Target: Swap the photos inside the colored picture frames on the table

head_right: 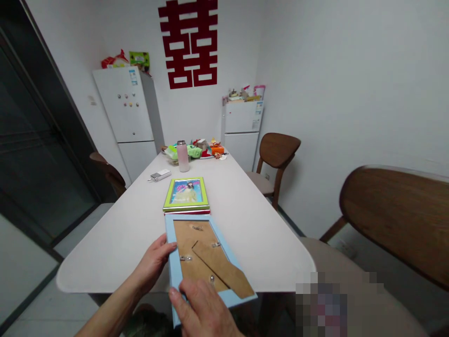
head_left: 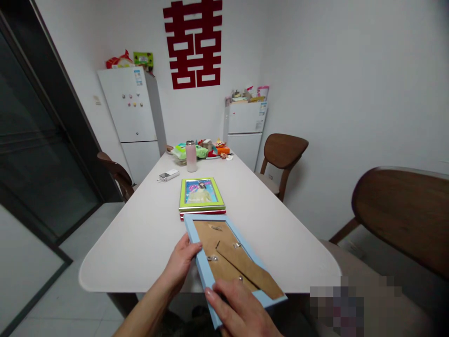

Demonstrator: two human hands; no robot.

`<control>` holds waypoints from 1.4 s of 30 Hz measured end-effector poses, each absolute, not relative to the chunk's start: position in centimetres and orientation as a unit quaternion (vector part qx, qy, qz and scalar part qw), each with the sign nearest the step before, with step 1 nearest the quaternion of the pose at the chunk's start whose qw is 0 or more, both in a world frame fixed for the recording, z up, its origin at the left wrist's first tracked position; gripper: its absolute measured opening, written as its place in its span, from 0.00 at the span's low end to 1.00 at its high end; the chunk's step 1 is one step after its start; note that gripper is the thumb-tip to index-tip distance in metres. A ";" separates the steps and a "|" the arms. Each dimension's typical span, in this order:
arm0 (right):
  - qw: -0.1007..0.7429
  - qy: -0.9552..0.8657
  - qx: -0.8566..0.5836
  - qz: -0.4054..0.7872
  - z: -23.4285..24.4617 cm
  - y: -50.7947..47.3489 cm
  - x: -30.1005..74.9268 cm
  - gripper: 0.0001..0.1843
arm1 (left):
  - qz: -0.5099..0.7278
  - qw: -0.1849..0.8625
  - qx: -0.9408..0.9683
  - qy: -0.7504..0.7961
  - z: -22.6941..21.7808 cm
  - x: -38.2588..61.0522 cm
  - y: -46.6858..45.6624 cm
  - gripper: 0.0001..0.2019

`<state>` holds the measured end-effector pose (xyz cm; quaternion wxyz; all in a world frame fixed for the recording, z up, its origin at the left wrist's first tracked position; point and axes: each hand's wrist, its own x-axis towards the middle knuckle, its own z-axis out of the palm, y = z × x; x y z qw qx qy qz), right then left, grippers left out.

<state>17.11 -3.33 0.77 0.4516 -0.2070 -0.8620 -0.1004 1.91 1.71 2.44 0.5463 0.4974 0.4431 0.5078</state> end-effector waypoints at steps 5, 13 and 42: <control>0.429 -0.863 -0.236 -0.127 -1.3 -3.2 14.4 0.17 | 0.502 0.438 0.525 0.530 -0.5 0.1 3.2 0.33; 0.386 -0.871 -0.288 -0.094 -2.6 -3.0 11.8 0.13 | 0.420 0.300 0.600 0.611 -1.8 -0.9 3.3 0.34; 0.239 -0.815 -0.524 0.060 0.2 8.9 17.8 0.13 | 0.368 0.177 0.663 0.628 -1.9 -1.9 7.1 0.29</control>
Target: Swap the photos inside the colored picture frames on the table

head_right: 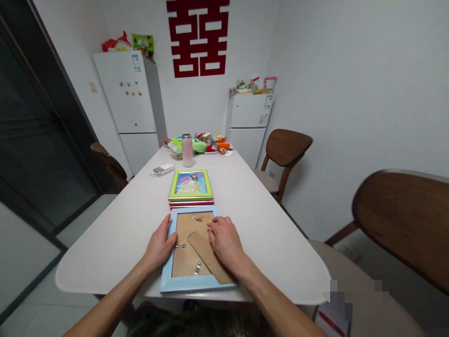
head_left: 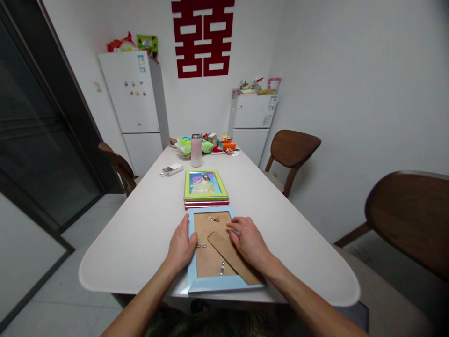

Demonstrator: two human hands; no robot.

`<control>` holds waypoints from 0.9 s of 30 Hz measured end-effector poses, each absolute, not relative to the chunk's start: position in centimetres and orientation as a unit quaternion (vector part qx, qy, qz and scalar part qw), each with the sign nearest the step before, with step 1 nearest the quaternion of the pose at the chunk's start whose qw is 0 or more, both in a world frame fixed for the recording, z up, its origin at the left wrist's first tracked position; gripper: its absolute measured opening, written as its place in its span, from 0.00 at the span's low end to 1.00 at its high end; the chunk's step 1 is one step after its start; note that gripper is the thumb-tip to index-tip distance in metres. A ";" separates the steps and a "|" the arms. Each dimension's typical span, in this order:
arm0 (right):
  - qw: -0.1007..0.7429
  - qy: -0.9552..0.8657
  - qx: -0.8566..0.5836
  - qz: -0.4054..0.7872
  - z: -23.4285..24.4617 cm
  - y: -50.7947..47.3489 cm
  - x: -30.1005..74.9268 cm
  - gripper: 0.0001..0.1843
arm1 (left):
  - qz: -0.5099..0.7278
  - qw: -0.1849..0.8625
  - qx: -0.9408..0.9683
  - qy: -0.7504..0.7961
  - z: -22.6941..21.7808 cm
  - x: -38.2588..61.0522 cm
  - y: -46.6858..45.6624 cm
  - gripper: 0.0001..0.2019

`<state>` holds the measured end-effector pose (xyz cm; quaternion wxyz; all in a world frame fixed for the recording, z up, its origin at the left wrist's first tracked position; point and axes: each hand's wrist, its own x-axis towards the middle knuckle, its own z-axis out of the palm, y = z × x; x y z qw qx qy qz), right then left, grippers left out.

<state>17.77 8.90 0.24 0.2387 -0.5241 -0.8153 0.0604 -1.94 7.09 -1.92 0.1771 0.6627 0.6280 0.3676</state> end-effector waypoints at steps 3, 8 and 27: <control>0.238 -0.853 -0.450 0.115 0.7 7.7 15.5 0.11 | 0.373 0.189 0.663 0.621 -2.1 -2.2 5.8 0.27; 0.197 -0.875 -0.425 0.124 0.7 6.9 12.1 0.07 | 0.374 0.194 0.666 0.615 -2.8 -1.9 4.6 0.29; 0.143 -0.898 -0.341 0.238 2.1 6.8 18.2 0.12 | 0.378 0.191 0.661 0.619 -2.5 -1.6 4.0 0.30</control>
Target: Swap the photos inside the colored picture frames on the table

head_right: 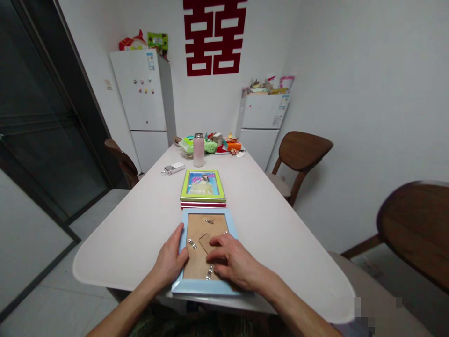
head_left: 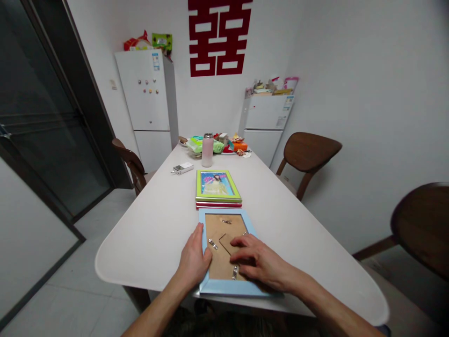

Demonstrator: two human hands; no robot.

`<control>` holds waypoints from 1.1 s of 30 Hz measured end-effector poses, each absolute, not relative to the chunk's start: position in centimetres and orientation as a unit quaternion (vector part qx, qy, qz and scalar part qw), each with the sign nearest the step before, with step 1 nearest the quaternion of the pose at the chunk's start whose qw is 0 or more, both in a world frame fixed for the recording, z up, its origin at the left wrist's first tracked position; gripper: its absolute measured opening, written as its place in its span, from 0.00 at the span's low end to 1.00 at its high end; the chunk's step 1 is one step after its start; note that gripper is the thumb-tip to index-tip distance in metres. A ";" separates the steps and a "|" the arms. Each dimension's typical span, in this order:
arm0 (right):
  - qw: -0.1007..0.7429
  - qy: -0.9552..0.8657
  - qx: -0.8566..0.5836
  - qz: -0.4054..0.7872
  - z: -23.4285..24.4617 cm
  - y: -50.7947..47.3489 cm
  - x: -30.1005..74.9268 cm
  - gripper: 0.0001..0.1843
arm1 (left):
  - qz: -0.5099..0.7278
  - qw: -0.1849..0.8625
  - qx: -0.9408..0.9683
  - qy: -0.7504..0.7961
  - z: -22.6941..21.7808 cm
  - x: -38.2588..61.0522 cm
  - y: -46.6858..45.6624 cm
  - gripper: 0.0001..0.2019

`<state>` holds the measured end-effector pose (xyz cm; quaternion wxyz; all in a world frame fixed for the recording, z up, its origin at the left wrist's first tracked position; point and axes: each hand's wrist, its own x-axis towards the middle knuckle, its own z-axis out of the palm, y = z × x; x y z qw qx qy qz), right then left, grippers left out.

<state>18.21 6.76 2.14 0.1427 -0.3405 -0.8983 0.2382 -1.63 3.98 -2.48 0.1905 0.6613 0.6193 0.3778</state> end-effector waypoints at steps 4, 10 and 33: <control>0.136 -0.903 -0.337 0.228 1.7 5.7 17.9 0.09 | 0.381 0.192 0.661 0.618 -2.5 -1.6 4.0 0.30; 0.195 -0.882 -0.380 0.198 0.5 5.4 17.1 0.06 | 0.385 0.192 0.665 0.611 -2.6 -1.7 4.1 0.29; 0.293 -0.817 -0.467 0.169 3.0 4.9 14.4 0.15 | 0.527 0.404 0.492 0.563 1.0 -2.1 3.3 0.24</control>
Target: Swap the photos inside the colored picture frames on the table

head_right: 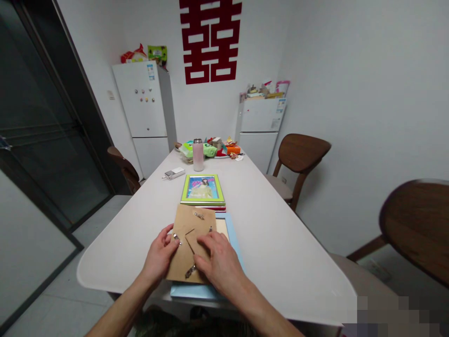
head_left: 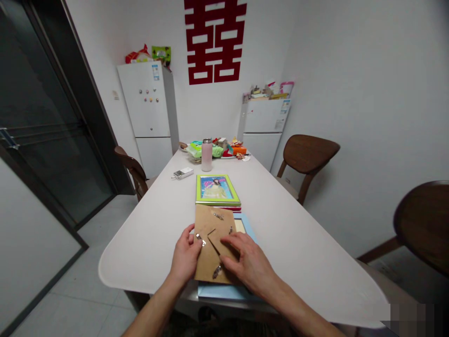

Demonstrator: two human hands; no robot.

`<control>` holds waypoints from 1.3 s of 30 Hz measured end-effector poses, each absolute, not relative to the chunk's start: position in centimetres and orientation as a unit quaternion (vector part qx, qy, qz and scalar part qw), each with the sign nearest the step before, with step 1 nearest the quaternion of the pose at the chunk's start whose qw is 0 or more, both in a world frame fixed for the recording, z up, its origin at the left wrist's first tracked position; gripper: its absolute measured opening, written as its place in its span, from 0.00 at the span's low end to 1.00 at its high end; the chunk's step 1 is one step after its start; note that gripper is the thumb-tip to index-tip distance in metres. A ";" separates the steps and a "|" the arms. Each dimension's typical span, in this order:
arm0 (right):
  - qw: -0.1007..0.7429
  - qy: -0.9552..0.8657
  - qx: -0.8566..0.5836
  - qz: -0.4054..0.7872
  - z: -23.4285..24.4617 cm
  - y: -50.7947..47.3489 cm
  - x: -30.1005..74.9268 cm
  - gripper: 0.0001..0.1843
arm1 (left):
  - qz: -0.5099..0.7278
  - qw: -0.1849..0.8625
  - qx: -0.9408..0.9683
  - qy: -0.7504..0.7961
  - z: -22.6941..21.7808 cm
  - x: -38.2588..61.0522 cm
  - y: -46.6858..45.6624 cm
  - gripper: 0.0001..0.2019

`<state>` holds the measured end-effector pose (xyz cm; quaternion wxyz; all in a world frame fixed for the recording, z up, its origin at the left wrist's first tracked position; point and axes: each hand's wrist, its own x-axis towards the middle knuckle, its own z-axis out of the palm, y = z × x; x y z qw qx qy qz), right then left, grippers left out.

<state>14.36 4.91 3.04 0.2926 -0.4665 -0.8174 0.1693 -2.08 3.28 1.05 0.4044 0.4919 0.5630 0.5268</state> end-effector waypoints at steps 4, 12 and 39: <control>0.297 -0.801 -0.498 0.149 2.2 6.3 16.4 0.15 | 0.548 0.427 0.430 0.577 1.4 -5.7 2.3 0.24; 0.152 -0.749 -0.639 0.087 -0.4 8.5 19.4 0.25 | 0.521 0.368 0.394 0.661 0.3 -12.1 1.8 0.22; 0.395 -0.547 -0.557 0.484 1.2 8.1 19.3 0.36 | 0.376 0.128 0.796 0.457 3.4 3.5 0.5 0.24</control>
